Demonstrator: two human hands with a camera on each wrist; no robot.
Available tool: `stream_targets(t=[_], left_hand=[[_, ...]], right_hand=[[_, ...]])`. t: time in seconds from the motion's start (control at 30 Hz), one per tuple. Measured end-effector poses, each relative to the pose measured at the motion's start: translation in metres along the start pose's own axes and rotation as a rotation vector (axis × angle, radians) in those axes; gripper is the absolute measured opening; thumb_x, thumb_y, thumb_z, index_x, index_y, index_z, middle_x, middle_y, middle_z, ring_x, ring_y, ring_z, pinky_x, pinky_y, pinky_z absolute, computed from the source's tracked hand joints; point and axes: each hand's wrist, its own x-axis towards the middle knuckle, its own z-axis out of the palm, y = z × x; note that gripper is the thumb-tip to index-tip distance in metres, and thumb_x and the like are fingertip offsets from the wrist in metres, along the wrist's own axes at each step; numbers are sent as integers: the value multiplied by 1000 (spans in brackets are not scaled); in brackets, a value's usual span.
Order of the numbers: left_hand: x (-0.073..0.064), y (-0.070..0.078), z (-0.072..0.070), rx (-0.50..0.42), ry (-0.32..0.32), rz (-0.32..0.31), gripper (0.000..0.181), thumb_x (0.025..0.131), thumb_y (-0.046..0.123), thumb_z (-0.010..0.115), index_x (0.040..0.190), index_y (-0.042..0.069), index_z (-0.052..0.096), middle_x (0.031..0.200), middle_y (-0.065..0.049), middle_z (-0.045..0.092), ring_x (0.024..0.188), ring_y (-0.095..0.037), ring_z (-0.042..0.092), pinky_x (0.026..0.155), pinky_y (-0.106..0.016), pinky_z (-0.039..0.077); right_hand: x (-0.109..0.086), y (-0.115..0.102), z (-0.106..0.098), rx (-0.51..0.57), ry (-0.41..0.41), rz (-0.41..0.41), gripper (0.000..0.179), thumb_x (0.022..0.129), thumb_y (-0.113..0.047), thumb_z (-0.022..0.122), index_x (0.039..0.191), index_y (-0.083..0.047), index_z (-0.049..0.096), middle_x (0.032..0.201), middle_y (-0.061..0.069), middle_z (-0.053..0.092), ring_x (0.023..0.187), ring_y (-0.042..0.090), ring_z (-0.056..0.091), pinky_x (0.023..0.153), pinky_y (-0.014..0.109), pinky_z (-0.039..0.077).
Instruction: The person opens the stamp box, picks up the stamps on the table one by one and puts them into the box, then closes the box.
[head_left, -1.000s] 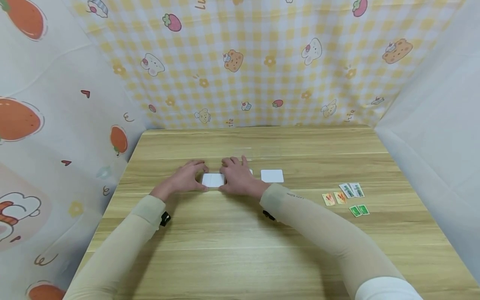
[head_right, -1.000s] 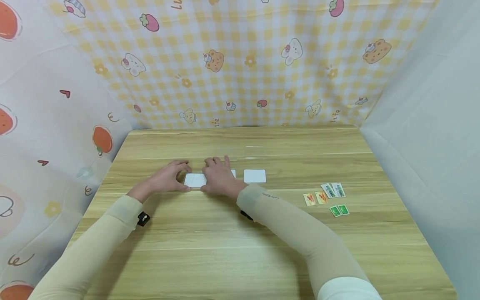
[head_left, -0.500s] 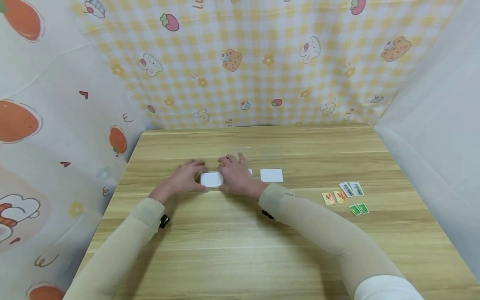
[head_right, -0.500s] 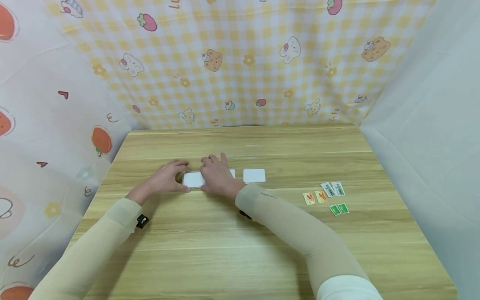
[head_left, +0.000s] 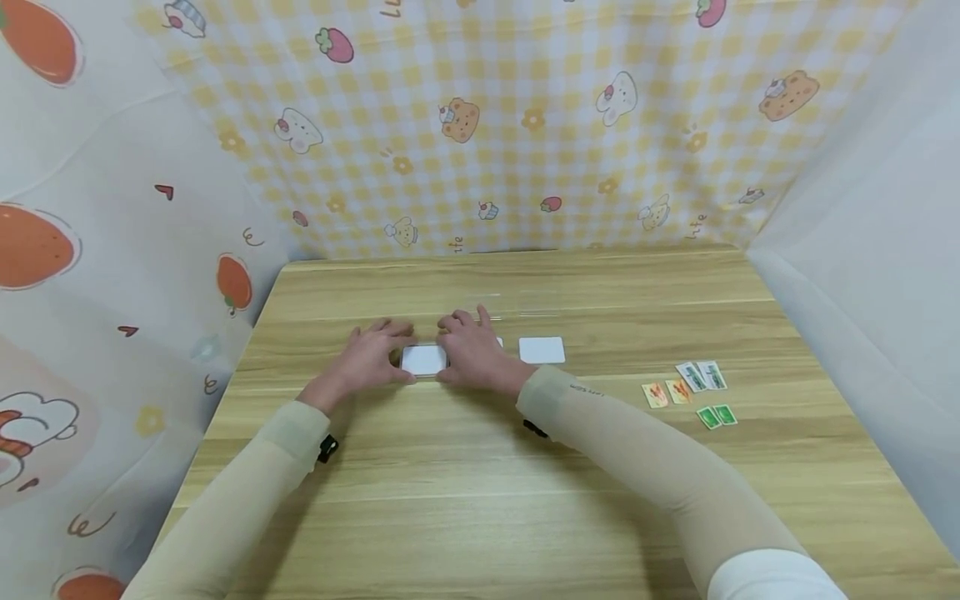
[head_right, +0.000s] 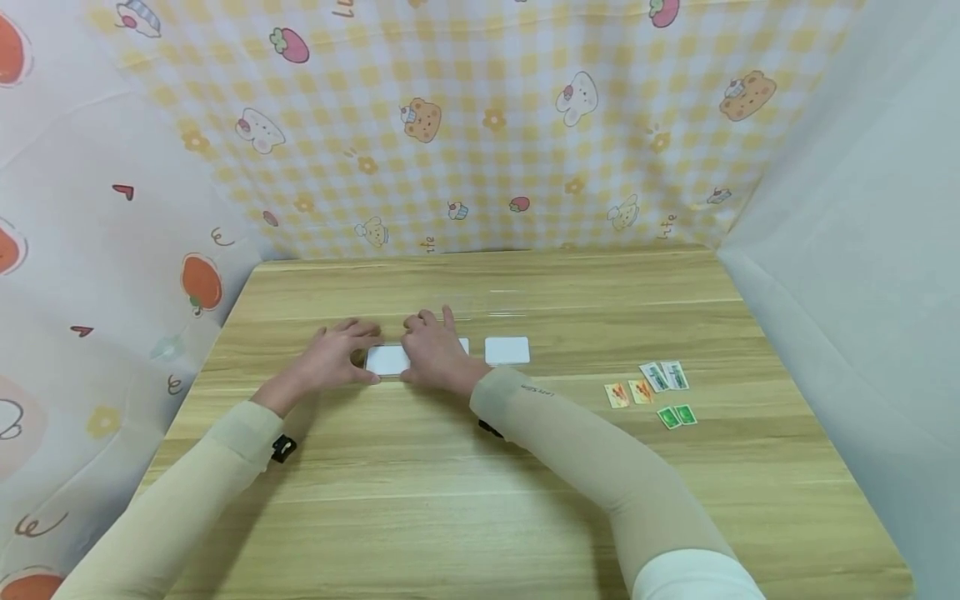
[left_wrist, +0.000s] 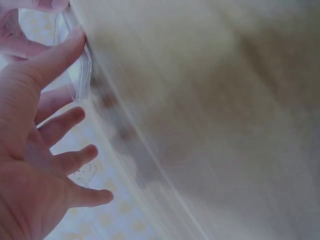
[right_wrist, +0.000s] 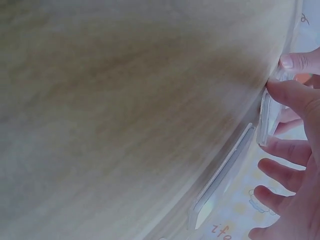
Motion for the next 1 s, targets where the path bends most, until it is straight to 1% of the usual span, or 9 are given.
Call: stream_targets(t=[0.13, 0.3, 0.43, 0.53, 0.6, 0.7, 0.83, 0.93, 1.0], left_hand=[[-2, 4, 1, 16, 25, -8, 70, 77, 38, 89, 137, 11, 64, 152, -9, 48, 144, -46, 29, 101, -82, 16], [-1, 5, 2, 4, 15, -28, 70, 77, 38, 89, 137, 13, 63, 150, -13, 49, 142, -47, 31, 101, -82, 17], [-1, -1, 2, -58, -14, -27, 72, 78, 41, 88, 140, 15, 60, 149, -14, 49, 139, -41, 38, 100, -80, 24], [-2, -5, 1, -108, -17, -21, 75, 78, 39, 88, 141, 15, 58, 148, -15, 49, 136, -38, 40, 99, -76, 28], [-4, -7, 0, -132, -13, -17, 75, 77, 37, 89, 142, 13, 58, 147, -17, 49, 136, -39, 41, 100, -74, 29], [-6, -10, 0, -166, -16, -21, 75, 78, 34, 89, 142, 12, 57, 149, -19, 46, 136, -41, 41, 103, -70, 31], [-9, -13, 1, -230, -33, -50, 75, 81, 31, 87, 145, 11, 54, 154, -22, 38, 139, -44, 36, 106, -67, 32], [-10, -15, 2, -262, -33, -68, 71, 82, 31, 86, 143, 11, 56, 156, -23, 34, 141, -46, 33, 107, -67, 31], [-10, -16, 4, -266, -26, -71, 68, 82, 32, 86, 141, 11, 58, 156, -23, 34, 141, -46, 33, 108, -67, 31]], right_hand=[[-1, -1, 1, -17, 12, -9, 59, 79, -59, 78, 119, -16, 74, 143, 3, 53, 134, 30, 41, 111, 69, 22], [-1, -1, 0, -23, 16, 0, 58, 79, -60, 78, 118, -17, 74, 144, 4, 53, 134, 30, 42, 111, 69, 22], [-3, 1, 2, -15, 14, 13, 60, 79, -61, 77, 118, -17, 74, 145, 5, 52, 134, 30, 42, 111, 69, 22], [-4, 2, 1, -13, 10, 15, 61, 79, -62, 76, 119, -16, 74, 146, 6, 50, 135, 31, 41, 111, 69, 20], [-4, 2, 0, -24, 6, 15, 61, 80, -63, 74, 120, -17, 73, 147, 6, 49, 136, 32, 40, 111, 69, 20], [-3, 4, -4, -38, -2, 11, 60, 80, -62, 72, 122, -19, 72, 148, 6, 48, 137, 31, 39, 112, 68, 19], [-1, 8, -12, -68, -20, -14, 58, 82, -59, 72, 124, -20, 70, 149, 6, 46, 138, 32, 36, 112, 69, 18], [2, 13, -18, -84, -44, -30, 58, 83, -59, 72, 126, -20, 69, 151, 6, 44, 140, 33, 34, 112, 69, 17], [5, 18, -22, -88, -61, -33, 58, 84, -59, 72, 128, -21, 68, 152, 7, 43, 141, 33, 32, 112, 70, 16]])
